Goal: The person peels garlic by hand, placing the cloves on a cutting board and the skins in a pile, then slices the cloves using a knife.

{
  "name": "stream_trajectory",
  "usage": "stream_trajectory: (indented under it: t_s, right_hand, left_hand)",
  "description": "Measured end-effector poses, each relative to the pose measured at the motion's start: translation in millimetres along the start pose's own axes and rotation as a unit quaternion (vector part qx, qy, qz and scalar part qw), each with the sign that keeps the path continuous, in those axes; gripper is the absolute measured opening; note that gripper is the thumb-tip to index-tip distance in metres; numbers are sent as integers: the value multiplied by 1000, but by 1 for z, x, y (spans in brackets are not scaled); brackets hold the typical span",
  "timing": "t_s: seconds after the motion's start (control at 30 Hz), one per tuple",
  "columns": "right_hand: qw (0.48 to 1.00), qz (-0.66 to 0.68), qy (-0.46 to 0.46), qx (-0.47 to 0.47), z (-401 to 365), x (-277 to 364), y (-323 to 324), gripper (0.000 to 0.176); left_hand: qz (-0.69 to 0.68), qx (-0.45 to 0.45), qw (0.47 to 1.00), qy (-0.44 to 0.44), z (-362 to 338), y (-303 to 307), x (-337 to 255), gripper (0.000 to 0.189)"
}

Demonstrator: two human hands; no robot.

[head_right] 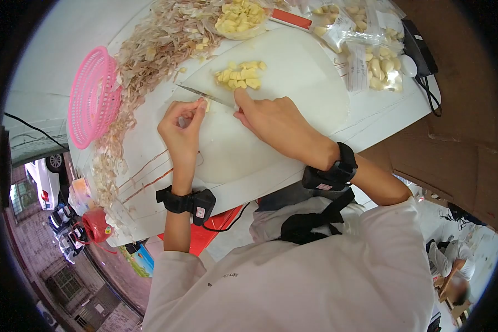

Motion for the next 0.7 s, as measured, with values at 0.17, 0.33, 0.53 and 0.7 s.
stream_trajectory:
  t_s: [0.17, 0.33, 0.53, 0.7]
  right_hand:
    - [1000, -10, -4, 15, 1, 3, 1, 22]
    - [1000, -25, 3, 14, 2, 6, 1, 19]
    - [998, -52, 2, 29, 3, 7, 1, 19]
    - [998, -48, 15, 28, 2, 7, 0, 20]
  left_hand:
    - [14, 0, 1000, 0, 0, 0, 0, 10]
    - [10, -2, 1000, 4, 0, 0, -2, 8]
    - [24, -5, 1000, 7, 0, 0, -4, 7]
    - [4, -4, 1000, 8, 0, 0, -1, 7]
Point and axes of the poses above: each hand's wrist, its own z-axis towards the middle knuckle, its own y-axis out of the back of the hand, x = y × z, the point moved 5 cm from there along z, towards the middle knuckle, and after that the axes turned 7 degrees about y, right-handed, at the moved point
